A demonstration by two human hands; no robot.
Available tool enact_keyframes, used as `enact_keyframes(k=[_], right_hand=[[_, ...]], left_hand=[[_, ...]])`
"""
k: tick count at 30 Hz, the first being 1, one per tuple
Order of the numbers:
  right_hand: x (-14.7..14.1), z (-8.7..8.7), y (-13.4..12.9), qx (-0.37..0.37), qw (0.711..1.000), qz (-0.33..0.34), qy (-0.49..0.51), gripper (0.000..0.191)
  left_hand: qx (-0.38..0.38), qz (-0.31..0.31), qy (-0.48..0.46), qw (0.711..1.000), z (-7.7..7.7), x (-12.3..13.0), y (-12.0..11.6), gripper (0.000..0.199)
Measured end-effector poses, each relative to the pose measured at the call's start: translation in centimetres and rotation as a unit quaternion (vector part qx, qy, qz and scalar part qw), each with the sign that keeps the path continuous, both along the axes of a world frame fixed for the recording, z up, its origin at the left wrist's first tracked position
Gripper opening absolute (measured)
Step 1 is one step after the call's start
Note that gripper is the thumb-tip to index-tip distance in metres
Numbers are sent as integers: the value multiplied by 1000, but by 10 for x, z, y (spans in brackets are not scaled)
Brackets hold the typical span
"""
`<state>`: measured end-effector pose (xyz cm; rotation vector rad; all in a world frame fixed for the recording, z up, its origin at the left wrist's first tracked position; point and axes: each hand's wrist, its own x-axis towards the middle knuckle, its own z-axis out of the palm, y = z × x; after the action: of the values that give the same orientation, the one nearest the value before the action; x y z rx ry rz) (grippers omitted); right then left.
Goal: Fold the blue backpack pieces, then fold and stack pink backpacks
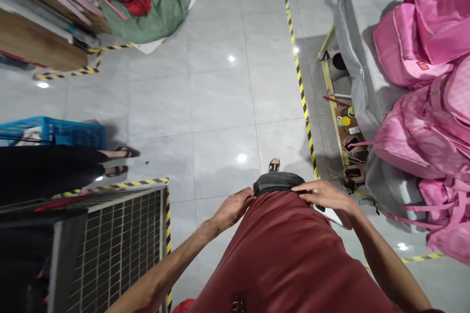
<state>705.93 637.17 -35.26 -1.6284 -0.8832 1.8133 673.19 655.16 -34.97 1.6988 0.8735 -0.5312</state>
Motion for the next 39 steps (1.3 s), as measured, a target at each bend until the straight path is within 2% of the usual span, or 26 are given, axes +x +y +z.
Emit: enact_keyframes(k=[3,6,8,11,14,16,19,22,25,28,31,33,36,39], right_hand=[[0,-1,-4,13,999,25,-20,42],[2,-7,-14,-1,998,-31,-49,44],[4,-13,-26,-32,995,-56,-82,50],[6,-23,-44,-56,993,-55,-90,52],[4,-30,-58,-46,995,-71,-56,46],[0,-33,-62,-46,993,-96,-46,47],[-9,-34,-64,-71,990,-113,-40,56],[-16,-32,-69,-82,988,-127,-37,60],[-21,-26,-87,-87,982,-160,-46,52],[-27,-16,-120,-103,974,-200,-24,32],[-38,-5,-158,-123,965,-231,0,20],[-49,3,-179,-149,957,-247,11,20],[-69,16,-196,-197,945,-258,33,24],[-90,27,-202,-223,941,-254,18,25]], left_hand=[[-37,23,-18,999,3,0,-1,54],[-167,114,4,979,2,1,0,61],[-222,146,46,963,1,3,2,63],[-208,138,66,966,1,9,8,60],[-194,120,55,972,1,30,12,51],[-157,65,39,985,1,58,9,44],[-27,-102,-4,994,-4,117,-8,31],[41,-260,-19,965,-10,175,-33,23],[63,-330,-35,941,-14,212,-50,25],[83,-387,-135,908,-18,231,-59,35],[2,-489,-224,843,-30,244,-70,35],[-48,-541,-196,816,-42,249,-75,35],[-55,-536,-153,829,-56,249,-70,41],[-64,-506,-171,843,-62,242,-53,43]])
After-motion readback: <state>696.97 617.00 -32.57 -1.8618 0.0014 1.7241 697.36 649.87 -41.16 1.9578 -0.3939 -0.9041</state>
